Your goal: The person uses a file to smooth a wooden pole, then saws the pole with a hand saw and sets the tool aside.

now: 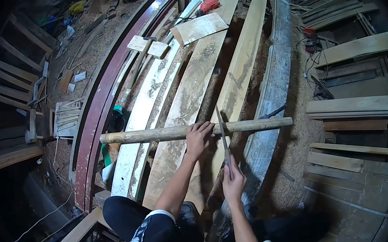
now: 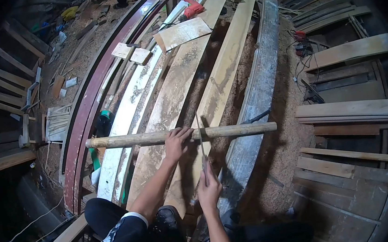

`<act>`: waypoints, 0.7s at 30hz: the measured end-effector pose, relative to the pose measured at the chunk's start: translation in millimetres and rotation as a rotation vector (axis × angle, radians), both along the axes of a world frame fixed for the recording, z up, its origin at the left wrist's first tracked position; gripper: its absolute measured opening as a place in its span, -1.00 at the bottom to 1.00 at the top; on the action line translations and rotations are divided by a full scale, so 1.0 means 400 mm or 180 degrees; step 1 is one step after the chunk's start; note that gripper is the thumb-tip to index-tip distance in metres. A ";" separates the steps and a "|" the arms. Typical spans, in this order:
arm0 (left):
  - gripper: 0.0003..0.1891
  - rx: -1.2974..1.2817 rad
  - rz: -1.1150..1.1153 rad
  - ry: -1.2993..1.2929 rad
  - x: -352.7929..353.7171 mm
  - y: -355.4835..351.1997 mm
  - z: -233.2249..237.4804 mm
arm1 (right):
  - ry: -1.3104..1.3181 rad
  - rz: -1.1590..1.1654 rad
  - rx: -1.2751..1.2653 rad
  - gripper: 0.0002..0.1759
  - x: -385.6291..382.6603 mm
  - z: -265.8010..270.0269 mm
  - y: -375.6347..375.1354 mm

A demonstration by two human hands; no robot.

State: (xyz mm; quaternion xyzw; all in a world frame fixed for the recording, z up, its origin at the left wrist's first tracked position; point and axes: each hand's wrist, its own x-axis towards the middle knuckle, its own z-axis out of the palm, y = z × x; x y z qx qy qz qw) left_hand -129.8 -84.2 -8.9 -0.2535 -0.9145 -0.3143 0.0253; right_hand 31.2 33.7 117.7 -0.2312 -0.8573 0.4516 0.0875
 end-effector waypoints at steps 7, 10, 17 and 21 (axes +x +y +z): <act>-0.48 0.0060 -0.0022 -0.0276 -0.030 0.003 0.002 | 0.0011 -0.0174 0.0032 -0.56 -0.038 -0.022 -0.027; -0.45 0.0098 -0.0088 -0.0090 -0.021 0.000 -0.008 | -0.0112 -0.0200 -0.0019 -0.55 -0.016 -0.009 -0.021; -0.47 -0.0204 0.0003 -0.0013 -0.004 0.025 -0.014 | 0.0036 0.0069 0.0060 -0.56 -0.010 0.020 0.017; -0.44 -0.0448 -0.0088 0.0093 0.008 0.034 -0.013 | -0.0089 0.0163 -0.0128 -0.56 0.028 0.000 0.051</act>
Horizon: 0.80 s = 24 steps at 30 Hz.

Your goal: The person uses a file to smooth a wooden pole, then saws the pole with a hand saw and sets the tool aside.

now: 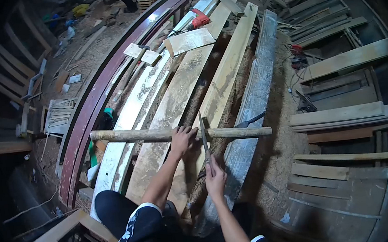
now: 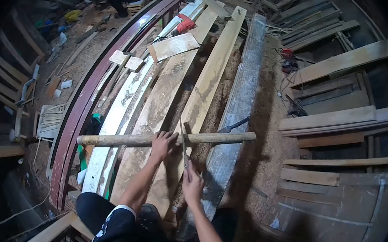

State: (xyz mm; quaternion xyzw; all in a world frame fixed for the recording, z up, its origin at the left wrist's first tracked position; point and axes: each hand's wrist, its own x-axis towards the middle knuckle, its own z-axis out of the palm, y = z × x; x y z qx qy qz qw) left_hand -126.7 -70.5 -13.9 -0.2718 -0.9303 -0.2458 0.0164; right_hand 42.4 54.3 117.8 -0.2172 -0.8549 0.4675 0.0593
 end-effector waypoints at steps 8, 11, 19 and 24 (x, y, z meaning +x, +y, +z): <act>-0.39 0.0086 0.0478 -0.0240 0.302 0.136 0.076 | 0.0012 0.0454 0.0022 -0.58 0.226 0.055 0.193; -0.41 0.0204 0.0563 -0.0410 0.384 0.185 0.057 | -0.0167 0.0575 -0.0082 -0.55 0.292 0.061 0.250; -0.43 0.0195 0.0983 -0.0270 0.494 0.238 0.032 | -0.0217 0.0848 -0.0123 -0.55 0.389 0.000 0.310; -0.44 0.0401 0.1168 -0.0363 0.491 0.262 0.026 | -0.0236 0.0845 -0.0280 -0.54 0.369 0.011 0.305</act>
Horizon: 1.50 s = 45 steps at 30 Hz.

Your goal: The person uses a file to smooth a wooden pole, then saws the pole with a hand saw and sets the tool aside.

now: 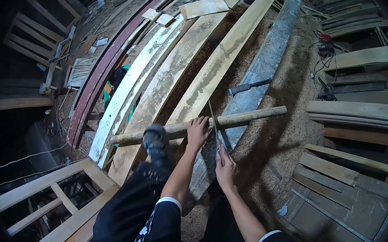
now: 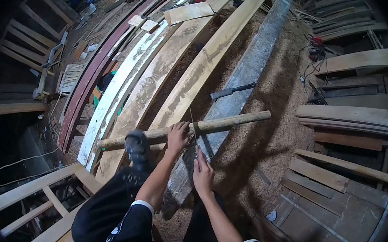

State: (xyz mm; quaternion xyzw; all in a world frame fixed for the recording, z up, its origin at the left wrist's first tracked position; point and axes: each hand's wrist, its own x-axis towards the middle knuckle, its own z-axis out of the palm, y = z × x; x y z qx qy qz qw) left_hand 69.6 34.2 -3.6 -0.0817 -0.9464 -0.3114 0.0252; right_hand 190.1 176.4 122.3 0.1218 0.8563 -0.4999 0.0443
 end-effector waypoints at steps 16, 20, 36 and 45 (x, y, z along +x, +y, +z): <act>-0.45 0.0281 0.0052 -0.0105 -0.007 0.005 0.015 | -0.0007 0.0028 0.0183 -0.53 0.025 0.059 0.006; -0.45 0.0187 0.0213 -0.0070 -0.010 0.017 -0.004 | -0.0066 -0.0030 0.0249 -0.53 0.025 0.098 0.000; -0.43 0.0271 -0.0105 -0.0175 -0.014 0.003 0.004 | 0.0288 -0.0065 0.0321 -0.57 0.037 0.077 -0.008; -0.42 0.0274 -0.0135 -0.0151 0.002 -0.002 -0.002 | -0.0043 -0.0038 0.0253 -0.52 0.016 0.102 0.018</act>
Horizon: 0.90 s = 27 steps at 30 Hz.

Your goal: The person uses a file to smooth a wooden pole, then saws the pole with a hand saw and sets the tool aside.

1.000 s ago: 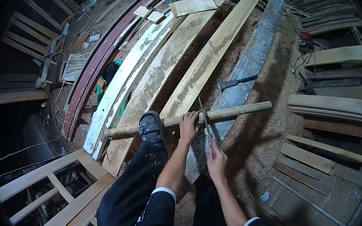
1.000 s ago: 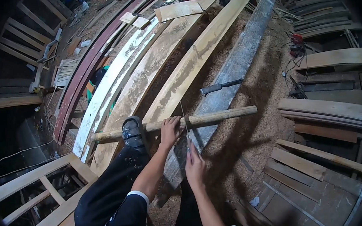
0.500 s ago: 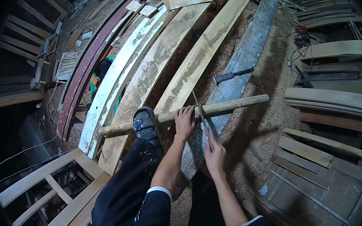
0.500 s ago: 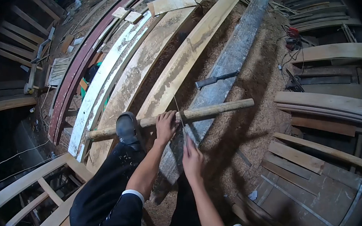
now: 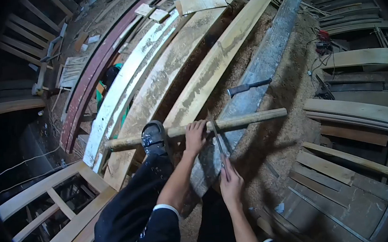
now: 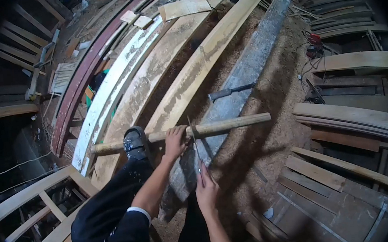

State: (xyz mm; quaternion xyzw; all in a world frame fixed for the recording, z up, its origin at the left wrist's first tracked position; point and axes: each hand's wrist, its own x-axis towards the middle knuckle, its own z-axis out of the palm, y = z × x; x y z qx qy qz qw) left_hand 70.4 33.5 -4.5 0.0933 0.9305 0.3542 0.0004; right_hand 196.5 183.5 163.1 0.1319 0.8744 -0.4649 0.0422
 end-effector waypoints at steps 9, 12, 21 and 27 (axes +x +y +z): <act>-0.36 0.0289 -0.0248 -0.0309 -0.013 -0.049 -0.031 | 0.0064 -0.0134 -0.0001 -0.52 -0.053 -0.066 -0.053; -0.38 0.0065 -0.0212 -0.0381 -0.013 -0.041 0.006 | 0.0230 -0.0020 0.0033 -0.51 -0.041 -0.027 -0.033; -0.41 0.0046 -0.0040 -0.0479 -0.011 -0.016 0.034 | -0.0168 -0.0053 -0.0076 -0.54 -0.007 0.029 -0.028; -0.39 0.0158 -0.0049 -0.0294 -0.040 -0.043 0.009 | -0.0118 -0.0009 0.0056 -0.55 -0.057 -0.002 -0.023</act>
